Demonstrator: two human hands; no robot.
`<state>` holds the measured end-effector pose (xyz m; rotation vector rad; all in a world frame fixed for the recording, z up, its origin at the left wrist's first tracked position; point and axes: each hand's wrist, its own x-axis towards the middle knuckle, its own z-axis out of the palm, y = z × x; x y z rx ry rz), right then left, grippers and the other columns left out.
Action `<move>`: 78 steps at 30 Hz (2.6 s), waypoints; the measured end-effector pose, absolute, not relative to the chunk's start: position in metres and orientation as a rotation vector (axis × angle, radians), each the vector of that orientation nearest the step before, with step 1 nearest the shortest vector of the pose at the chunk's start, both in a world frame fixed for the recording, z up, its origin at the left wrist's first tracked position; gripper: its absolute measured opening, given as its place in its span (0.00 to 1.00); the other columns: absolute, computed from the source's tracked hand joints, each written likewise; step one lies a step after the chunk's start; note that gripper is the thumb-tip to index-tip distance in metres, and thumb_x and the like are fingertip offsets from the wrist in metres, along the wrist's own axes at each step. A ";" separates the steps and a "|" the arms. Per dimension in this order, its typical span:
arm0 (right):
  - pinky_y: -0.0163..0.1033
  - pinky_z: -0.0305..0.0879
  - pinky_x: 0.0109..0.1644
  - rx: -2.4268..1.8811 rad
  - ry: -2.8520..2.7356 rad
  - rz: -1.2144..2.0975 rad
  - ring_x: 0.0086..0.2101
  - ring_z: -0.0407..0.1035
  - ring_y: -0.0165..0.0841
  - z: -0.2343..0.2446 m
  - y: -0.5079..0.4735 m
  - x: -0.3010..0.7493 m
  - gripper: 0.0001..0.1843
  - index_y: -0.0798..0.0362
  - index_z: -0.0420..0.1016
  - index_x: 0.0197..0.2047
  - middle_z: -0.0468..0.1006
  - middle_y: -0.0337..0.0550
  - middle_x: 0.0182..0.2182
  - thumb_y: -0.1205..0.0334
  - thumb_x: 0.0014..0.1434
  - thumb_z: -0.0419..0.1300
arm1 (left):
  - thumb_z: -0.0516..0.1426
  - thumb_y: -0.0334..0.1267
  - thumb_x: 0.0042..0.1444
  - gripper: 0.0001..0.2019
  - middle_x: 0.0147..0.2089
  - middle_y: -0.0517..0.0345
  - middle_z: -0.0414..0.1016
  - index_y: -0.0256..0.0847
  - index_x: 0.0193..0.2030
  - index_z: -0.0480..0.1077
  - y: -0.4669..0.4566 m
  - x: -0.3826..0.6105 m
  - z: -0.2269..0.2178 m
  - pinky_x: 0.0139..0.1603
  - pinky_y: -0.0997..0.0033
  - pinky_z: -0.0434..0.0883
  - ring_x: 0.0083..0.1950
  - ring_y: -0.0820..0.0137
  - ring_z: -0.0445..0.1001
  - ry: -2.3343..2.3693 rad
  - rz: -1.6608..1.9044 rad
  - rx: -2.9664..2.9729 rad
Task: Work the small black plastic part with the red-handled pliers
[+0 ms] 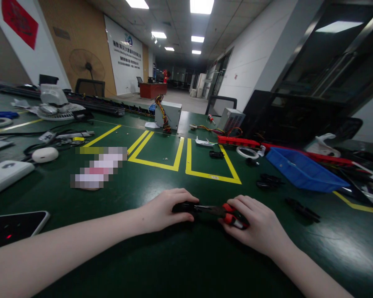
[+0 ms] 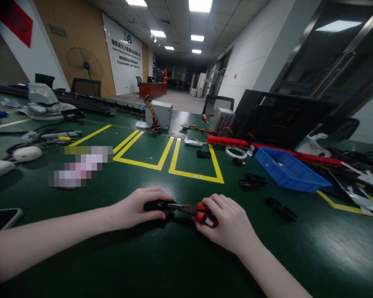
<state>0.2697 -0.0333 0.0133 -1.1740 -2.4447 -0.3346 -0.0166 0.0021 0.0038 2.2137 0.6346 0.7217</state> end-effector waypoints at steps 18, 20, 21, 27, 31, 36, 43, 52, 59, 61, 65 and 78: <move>0.40 0.68 0.34 -1.103 -2.448 -0.497 0.33 0.71 0.36 0.010 -0.033 0.273 0.15 0.56 0.73 0.43 0.77 0.50 0.36 0.58 0.53 0.62 | 0.58 0.37 0.64 0.19 0.56 0.48 0.74 0.38 0.61 0.69 0.004 -0.017 0.000 0.57 0.62 0.71 0.55 0.63 0.74 0.592 0.659 2.278; 0.40 0.68 0.34 -1.108 -2.449 -0.491 0.33 0.71 0.36 0.010 -0.033 0.273 0.15 0.56 0.73 0.43 0.77 0.49 0.36 0.58 0.53 0.62 | 0.59 0.36 0.63 0.19 0.56 0.47 0.74 0.37 0.60 0.69 0.003 -0.017 0.001 0.57 0.62 0.71 0.55 0.63 0.74 0.597 0.670 2.281; 0.40 0.69 0.34 -1.114 -2.449 -0.478 0.33 0.71 0.36 0.010 -0.033 0.273 0.15 0.56 0.73 0.43 0.77 0.49 0.36 0.58 0.53 0.62 | 0.59 0.35 0.63 0.19 0.56 0.47 0.74 0.36 0.60 0.70 0.003 -0.017 0.001 0.57 0.63 0.71 0.55 0.63 0.74 0.598 0.673 2.280; 0.40 0.69 0.33 -1.170 -2.462 -0.349 0.32 0.71 0.35 0.012 -0.035 0.271 0.14 0.54 0.73 0.42 0.77 0.47 0.35 0.57 0.53 0.63 | 0.60 0.35 0.62 0.19 0.55 0.47 0.74 0.38 0.59 0.70 0.003 -0.016 0.000 0.57 0.61 0.71 0.55 0.63 0.73 0.597 0.684 2.279; 0.39 0.70 0.33 -1.233 -2.460 -0.244 0.32 0.71 0.34 0.015 -0.036 0.269 0.12 0.52 0.73 0.41 0.77 0.45 0.35 0.57 0.53 0.63 | 0.60 0.34 0.62 0.20 0.56 0.49 0.73 0.41 0.60 0.69 0.004 -0.017 -0.003 0.57 0.60 0.71 0.56 0.63 0.73 0.613 0.698 2.286; 0.38 0.70 0.33 -1.280 -2.458 -0.176 0.32 0.72 0.33 0.017 -0.038 0.267 0.11 0.50 0.73 0.40 0.77 0.43 0.35 0.58 0.53 0.63 | 0.60 0.32 0.61 0.20 0.57 0.49 0.74 0.41 0.60 0.69 0.003 -0.017 -0.003 0.58 0.60 0.70 0.56 0.63 0.73 0.634 0.691 2.317; 0.39 0.68 0.33 -1.272 -2.477 -0.233 0.31 0.71 0.34 0.016 -0.036 0.268 0.12 0.51 0.73 0.40 0.77 0.43 0.34 0.57 0.53 0.63 | 0.60 0.34 0.62 0.18 0.55 0.50 0.75 0.42 0.58 0.70 0.004 -0.015 -0.002 0.56 0.59 0.67 0.55 0.61 0.73 0.651 0.648 2.413; 0.41 0.67 0.35 -1.200 -2.468 -0.392 0.35 0.72 0.37 0.018 -0.034 0.272 0.15 0.52 0.73 0.42 0.78 0.47 0.37 0.54 0.54 0.63 | 0.60 0.33 0.62 0.17 0.57 0.51 0.75 0.43 0.58 0.70 0.005 -0.016 -0.001 0.60 0.55 0.65 0.57 0.61 0.71 0.635 0.643 2.426; 0.53 0.66 0.50 -1.110 -2.395 -0.632 0.44 0.71 0.45 0.016 -0.029 0.278 0.16 0.53 0.73 0.47 0.79 0.51 0.43 0.60 0.53 0.61 | 0.58 0.29 0.61 0.19 0.64 0.51 0.69 0.43 0.59 0.69 0.004 -0.017 -0.002 0.66 0.49 0.61 0.65 0.60 0.65 0.619 0.675 2.434; 0.55 0.64 0.52 -1.101 -2.390 -0.681 0.46 0.71 0.46 0.016 -0.028 0.278 0.16 0.52 0.73 0.47 0.79 0.51 0.44 0.61 0.54 0.59 | 0.58 0.27 0.61 0.20 0.65 0.51 0.67 0.45 0.59 0.69 0.003 -0.018 -0.003 0.67 0.48 0.59 0.68 0.60 0.62 0.623 0.677 2.424; 0.54 0.64 0.52 -1.099 -2.399 -0.728 0.47 0.70 0.46 0.016 -0.028 0.280 0.17 0.53 0.72 0.49 0.78 0.52 0.45 0.64 0.56 0.58 | 0.56 0.25 0.61 0.20 0.67 0.51 0.65 0.45 0.58 0.70 0.003 -0.018 -0.003 0.70 0.45 0.56 0.70 0.59 0.58 0.632 0.666 2.404; 0.54 0.65 0.53 -1.079 -2.391 -0.711 0.49 0.70 0.46 0.013 -0.028 0.281 0.19 0.52 0.73 0.52 0.77 0.52 0.47 0.64 0.57 0.58 | 0.58 0.31 0.61 0.12 0.63 0.51 0.68 0.42 0.51 0.74 0.001 -0.017 0.001 0.65 0.52 0.64 0.64 0.60 0.66 0.643 0.678 2.273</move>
